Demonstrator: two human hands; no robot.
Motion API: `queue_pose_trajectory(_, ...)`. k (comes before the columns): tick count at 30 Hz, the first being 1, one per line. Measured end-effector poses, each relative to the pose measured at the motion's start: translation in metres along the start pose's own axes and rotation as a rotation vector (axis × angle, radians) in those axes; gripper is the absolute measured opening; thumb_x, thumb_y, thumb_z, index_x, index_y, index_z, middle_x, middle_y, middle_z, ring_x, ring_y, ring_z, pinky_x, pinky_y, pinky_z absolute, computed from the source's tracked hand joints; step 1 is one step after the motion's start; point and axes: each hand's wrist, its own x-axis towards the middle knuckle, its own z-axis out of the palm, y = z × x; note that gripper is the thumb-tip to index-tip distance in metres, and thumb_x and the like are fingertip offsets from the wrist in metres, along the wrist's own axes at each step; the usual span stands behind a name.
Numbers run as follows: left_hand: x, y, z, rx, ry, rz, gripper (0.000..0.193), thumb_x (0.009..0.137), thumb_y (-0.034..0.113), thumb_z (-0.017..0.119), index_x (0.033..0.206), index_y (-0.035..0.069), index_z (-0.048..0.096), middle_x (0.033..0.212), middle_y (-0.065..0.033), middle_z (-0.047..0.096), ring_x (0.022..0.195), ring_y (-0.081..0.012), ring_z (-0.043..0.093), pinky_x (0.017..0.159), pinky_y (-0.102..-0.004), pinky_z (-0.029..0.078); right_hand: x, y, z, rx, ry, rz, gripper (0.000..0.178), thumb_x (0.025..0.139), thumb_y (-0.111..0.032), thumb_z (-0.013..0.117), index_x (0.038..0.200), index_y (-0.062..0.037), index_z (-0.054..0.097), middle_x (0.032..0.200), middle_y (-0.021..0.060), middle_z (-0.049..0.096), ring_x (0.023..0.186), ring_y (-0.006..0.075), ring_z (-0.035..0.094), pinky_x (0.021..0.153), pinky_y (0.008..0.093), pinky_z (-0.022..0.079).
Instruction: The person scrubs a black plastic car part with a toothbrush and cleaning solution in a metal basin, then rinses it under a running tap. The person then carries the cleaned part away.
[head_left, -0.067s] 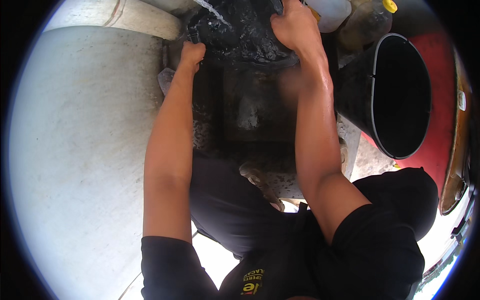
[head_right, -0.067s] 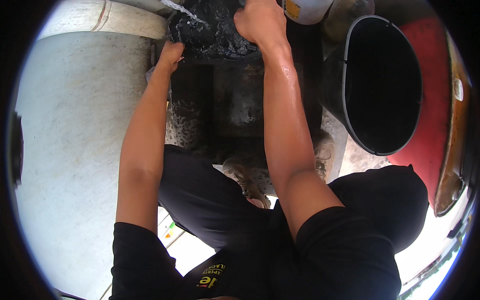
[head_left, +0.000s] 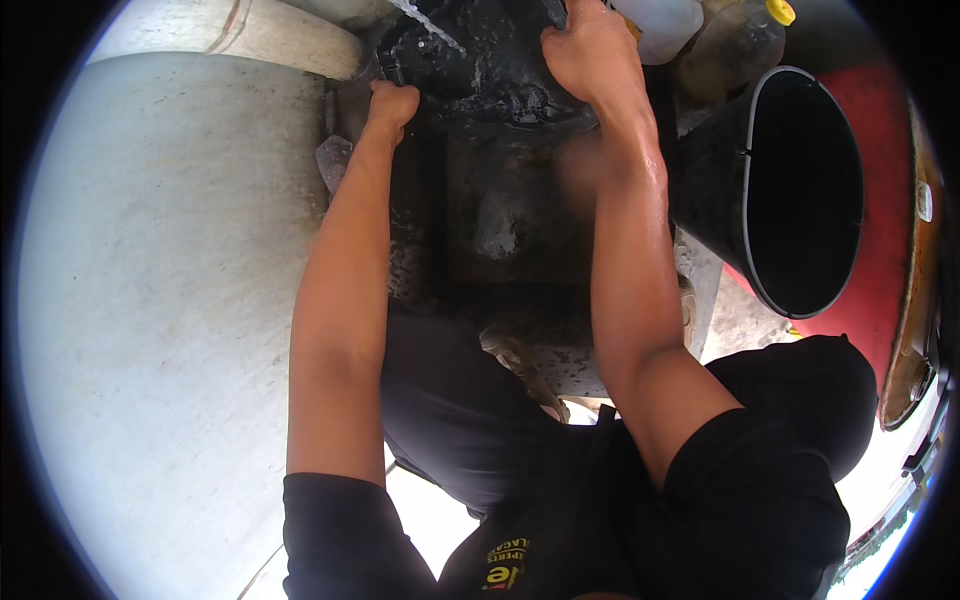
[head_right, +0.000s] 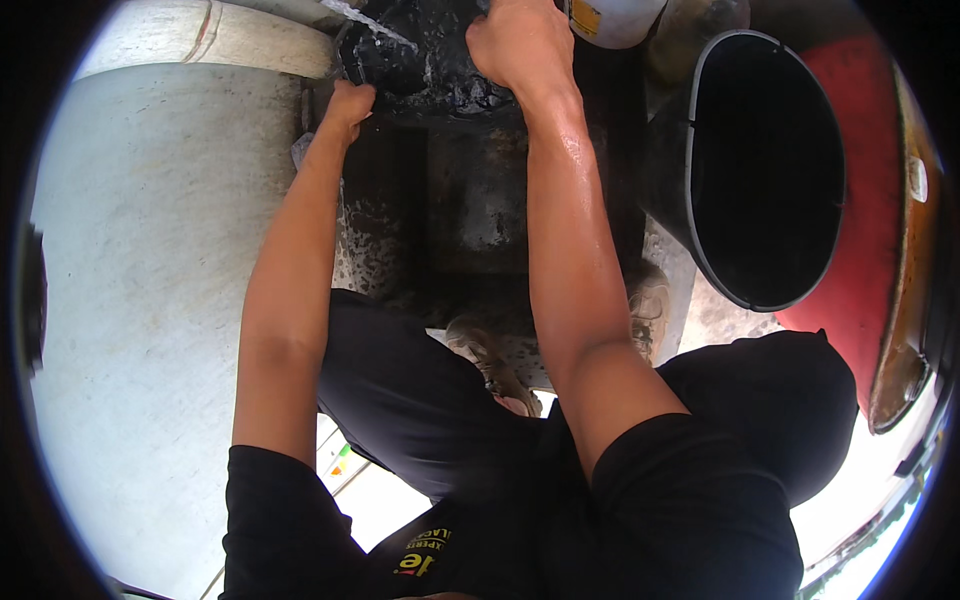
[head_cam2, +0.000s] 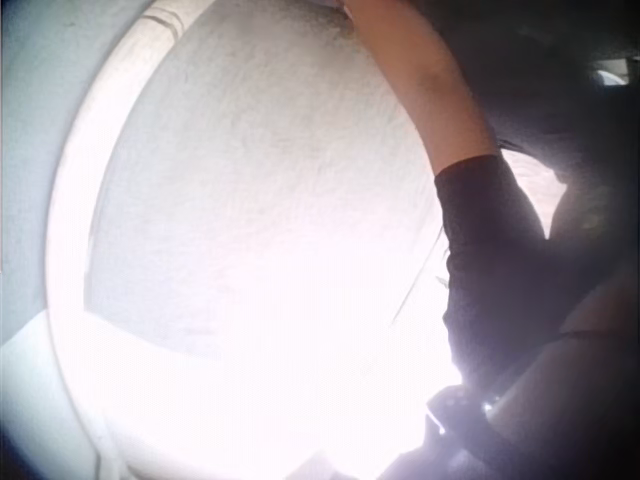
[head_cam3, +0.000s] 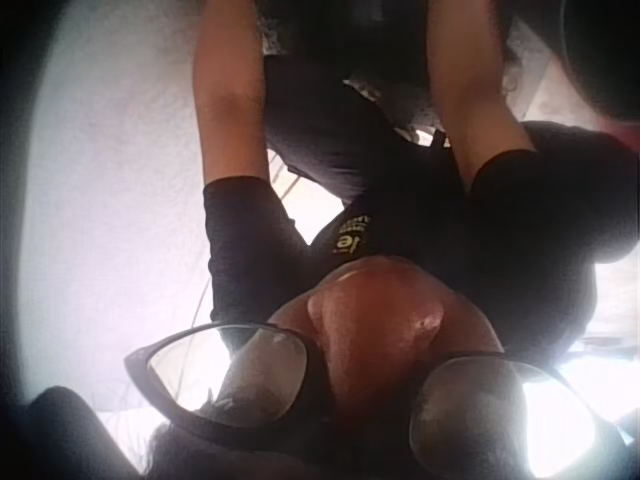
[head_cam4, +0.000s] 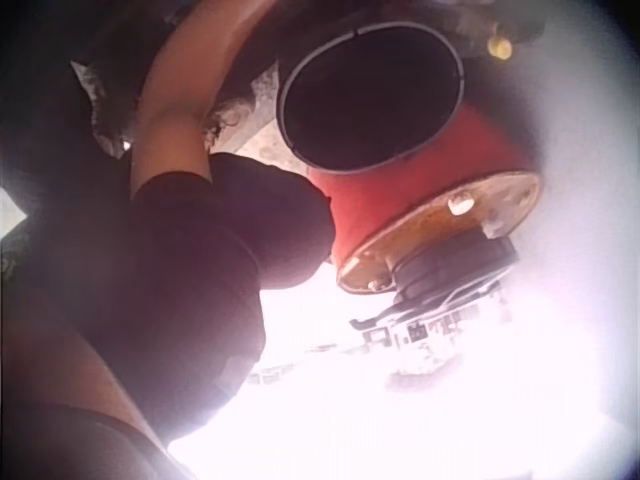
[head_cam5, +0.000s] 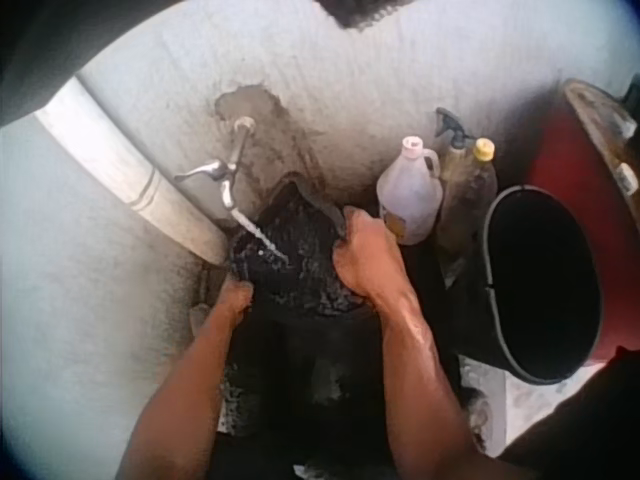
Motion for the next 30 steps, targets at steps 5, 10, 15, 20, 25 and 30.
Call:
queue_pose_trajectory(5, -0.072, 0.083, 0.057, 0.323, -0.24, 0.005, 0.117, 0.088, 0.027, 0.076, 0.161, -0.002, -0.011, 0.164, -0.0334, 0.022, 0.152, -0.0405, 0.029, 0.105, -0.05, 0.051, -0.004, -0.003, -0.012, -0.102, 0.065, 0.101, 0.042, 0.085, -0.007, 0.063, 0.126, 0.0034, 0.063, 0.111, 0.0331, 0.069, 0.11, 0.05, 0.064, 0.095, 0.0532, 0.052)
queue_pose_trajectory(10, -0.066, 0.069, 0.028, -0.167, -0.25, -0.078, 0.128, 0.085, 0.023, 0.081, 0.156, -0.007, -0.021, 0.156, -0.0325, 0.036, 0.138, -0.0369, 0.049, 0.096, -0.0421, 0.053, -0.016, -0.007, -0.006, 0.062, 0.067, 0.196, 0.049, 0.084, -0.006, 0.065, 0.132, 0.0027, 0.06, 0.111, 0.0322, 0.069, 0.11, 0.0502, 0.064, 0.095, 0.0521, 0.052)
queue_pose_trajectory(15, -0.056, 0.063, 0.037, -0.297, -0.121, -0.144, 0.093, 0.085, 0.011, 0.077, 0.148, -0.009, 0.013, 0.126, -0.0256, 0.056, 0.096, -0.0267, 0.065, 0.073, -0.0383, 0.055, -0.025, -0.011, 0.019, 0.1, 0.135, 0.247, 0.054, 0.083, -0.004, 0.064, 0.137, 0.0032, 0.057, 0.114, 0.0326, 0.068, 0.113, 0.0499, 0.064, 0.097, 0.0508, 0.052)
queue_pose_trajectory(20, -0.056, 0.062, 0.037, -0.473, -0.042, -0.067, 0.069, 0.084, 0.017, 0.081, 0.135, -0.008, 0.041, 0.112, -0.0181, 0.061, 0.08, -0.0202, 0.06, 0.06, -0.0368, 0.049, -0.027, -0.003, 0.036, 0.132, 0.235, 0.237, 0.056, 0.082, -0.004, 0.066, 0.136, 0.0054, 0.056, 0.116, 0.0335, 0.068, 0.114, 0.0495, 0.064, 0.099, 0.0509, 0.051)
queue_pose_trajectory(25, -0.039, 0.067, 0.027, -0.505, 0.175, -0.164, 0.05, 0.087, 0.026, 0.081, 0.12, -0.003, 0.057, 0.098, -0.0112, 0.067, 0.078, -0.0194, 0.059, 0.056, -0.0347, 0.043, -0.036, -0.009, 0.044, 0.193, 0.233, 0.248, 0.056, 0.081, -0.004, 0.068, 0.135, 0.0059, 0.057, 0.112, 0.033, 0.069, 0.112, 0.049, 0.065, 0.096, 0.0519, 0.051)
queue_pose_trajectory(30, -0.022, 0.052, 0.022, -0.754, 0.112, -0.177, 0.037, 0.093, 0.019, 0.074, 0.122, 0.001, 0.06, 0.102, -0.0112, 0.07, 0.079, -0.0241, 0.066, 0.058, -0.0409, 0.05, -0.04, -0.033, 0.029, 0.163, 0.154, 0.119, 0.052, 0.079, -0.003, 0.069, 0.129, 0.006, 0.058, 0.104, 0.0311, 0.07, 0.104, 0.0492, 0.067, 0.09, 0.0525, 0.052)
